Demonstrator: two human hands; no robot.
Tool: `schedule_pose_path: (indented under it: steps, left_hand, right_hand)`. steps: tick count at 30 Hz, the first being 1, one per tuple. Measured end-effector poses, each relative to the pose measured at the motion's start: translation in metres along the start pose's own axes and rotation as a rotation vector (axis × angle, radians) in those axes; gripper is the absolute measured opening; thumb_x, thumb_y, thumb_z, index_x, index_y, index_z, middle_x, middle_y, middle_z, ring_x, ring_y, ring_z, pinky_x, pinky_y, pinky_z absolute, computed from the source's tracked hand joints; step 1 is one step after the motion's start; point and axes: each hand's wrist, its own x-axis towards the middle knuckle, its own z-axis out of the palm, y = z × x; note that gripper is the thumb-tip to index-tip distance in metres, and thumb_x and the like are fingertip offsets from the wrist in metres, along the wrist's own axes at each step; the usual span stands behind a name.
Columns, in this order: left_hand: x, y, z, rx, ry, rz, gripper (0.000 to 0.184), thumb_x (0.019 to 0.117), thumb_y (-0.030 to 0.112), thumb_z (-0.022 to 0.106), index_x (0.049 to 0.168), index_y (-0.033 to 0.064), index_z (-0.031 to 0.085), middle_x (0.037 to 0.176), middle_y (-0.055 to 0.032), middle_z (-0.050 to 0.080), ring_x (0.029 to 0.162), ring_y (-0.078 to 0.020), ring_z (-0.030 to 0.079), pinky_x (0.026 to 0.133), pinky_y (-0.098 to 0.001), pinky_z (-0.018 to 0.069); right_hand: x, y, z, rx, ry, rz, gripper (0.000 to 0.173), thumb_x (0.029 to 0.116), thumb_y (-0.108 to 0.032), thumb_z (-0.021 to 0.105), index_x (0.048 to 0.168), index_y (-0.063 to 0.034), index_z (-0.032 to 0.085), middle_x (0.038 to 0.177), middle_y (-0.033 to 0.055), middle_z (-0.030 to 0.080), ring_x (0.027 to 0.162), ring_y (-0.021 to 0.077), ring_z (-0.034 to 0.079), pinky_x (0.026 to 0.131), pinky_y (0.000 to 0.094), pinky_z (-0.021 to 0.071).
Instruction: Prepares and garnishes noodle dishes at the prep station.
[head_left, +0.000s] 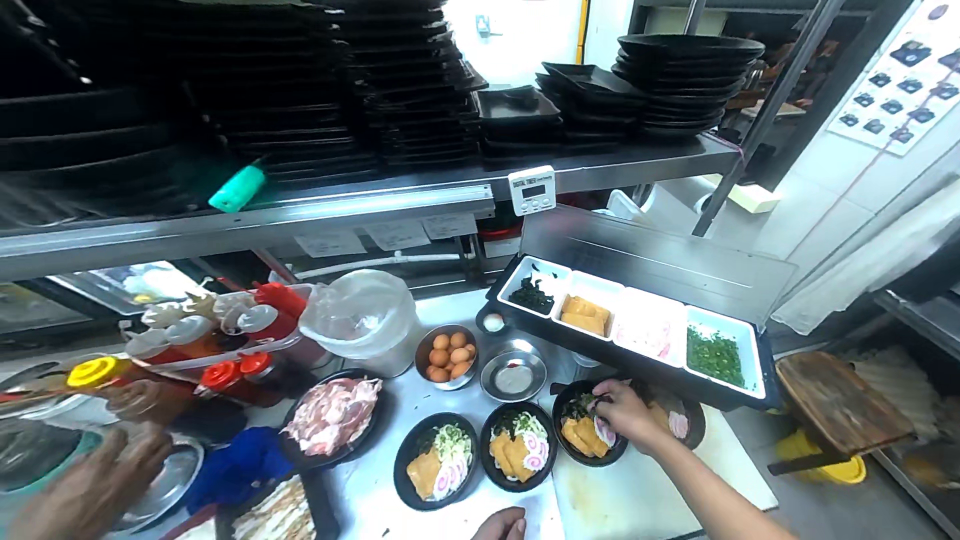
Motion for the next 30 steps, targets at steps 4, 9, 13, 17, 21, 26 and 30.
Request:
schedule_pose_path:
  steps: [4, 9, 13, 17, 21, 26, 30]
  left_hand:
    - [-0.001, 0.0, -0.001, -0.002, 0.025, -0.002, 0.026, 0.103, 0.023, 0.061, 0.117, 0.0045, 0.072, 0.104, -0.0079, 0.075, 0.091, -0.0149, 0.073, 0.087, -0.0388, 0.0624]
    - [-0.009, -0.01, -0.011, -0.001, 0.099, -0.049, 0.026, 0.1031, 0.024, 0.06, 0.117, 0.0056, 0.072, 0.105, -0.0072, 0.075, 0.092, -0.014, 0.073, 0.088, -0.0383, 0.0623]
    - [-0.018, -0.018, -0.018, -0.008, 0.131, -0.105, 0.028, 0.1037, 0.025, 0.059, 0.118, 0.0058, 0.072, 0.109, -0.0078, 0.075, 0.097, -0.0147, 0.073, 0.091, -0.0394, 0.0613]
    - [-0.02, -0.025, -0.02, 0.001, 0.14, -0.15, 0.03, 0.1036, 0.029, 0.059, 0.119, 0.0075, 0.072, 0.11, -0.0061, 0.075, 0.097, -0.0136, 0.073, 0.092, -0.0394, 0.0613]
    - [-0.015, -0.026, -0.017, 0.001, 0.136, -0.108, 0.026, 0.1027, 0.027, 0.06, 0.117, 0.0094, 0.074, 0.105, -0.0039, 0.076, 0.092, -0.0118, 0.073, 0.088, -0.0376, 0.0622]
    - [-0.006, -0.022, -0.012, -0.03, 0.144, -0.035, 0.022, 0.1008, 0.022, 0.063, 0.113, 0.008, 0.075, 0.101, -0.0041, 0.076, 0.086, -0.011, 0.073, 0.084, -0.0352, 0.0625]
    - [-0.001, -0.023, -0.012, -0.043, 0.131, -0.013, 0.022, 0.1006, 0.022, 0.064, 0.113, 0.0079, 0.075, 0.101, -0.0039, 0.076, 0.086, -0.0108, 0.073, 0.083, -0.0349, 0.0626]
  right_hand:
    - [0.02, -0.002, 0.026, -0.328, 0.046, -0.084, 0.025, 0.0872, -0.024, 0.069, 0.11, -0.0156, 0.069, 0.101, 0.0037, 0.073, 0.084, 0.0191, 0.072, 0.079, 0.0457, 0.0619]
    - [0.029, 0.002, 0.031, -0.41, 0.047, -0.189, 0.02, 0.0911, -0.022, 0.065, 0.107, -0.0205, 0.077, 0.112, 0.0002, 0.072, 0.097, 0.0143, 0.07, 0.09, 0.0422, 0.06]
    - [0.031, 0.006, 0.029, -0.401, -0.016, -0.248, 0.023, 0.0938, -0.025, 0.067, 0.114, -0.0242, 0.077, 0.124, -0.0012, 0.069, 0.107, 0.0105, 0.069, 0.091, 0.0362, 0.0612]
    - [0.033, -0.001, 0.028, -0.446, -0.069, -0.228, 0.025, 0.0977, -0.027, 0.065, 0.121, -0.0271, 0.075, 0.123, 0.0023, 0.067, 0.101, 0.0126, 0.069, 0.085, 0.0352, 0.0627]
    - [0.038, -0.002, 0.029, -0.52, -0.037, -0.212, 0.029, 0.0989, -0.019, 0.061, 0.126, -0.021, 0.072, 0.125, 0.0014, 0.07, 0.092, 0.0143, 0.073, 0.081, 0.039, 0.0641]
    - [0.029, -0.014, 0.03, -0.779, 0.016, -0.197, 0.04, 0.0873, -0.019, 0.068, 0.127, -0.0189, 0.065, 0.111, 0.0077, 0.073, 0.102, 0.0254, 0.071, 0.09, 0.0525, 0.0575]
    - [0.025, -0.02, 0.031, -0.871, 0.023, -0.21, 0.025, 0.0903, -0.032, 0.071, 0.111, -0.0176, 0.071, 0.098, 0.0062, 0.073, 0.095, 0.0251, 0.07, 0.086, 0.0517, 0.057]
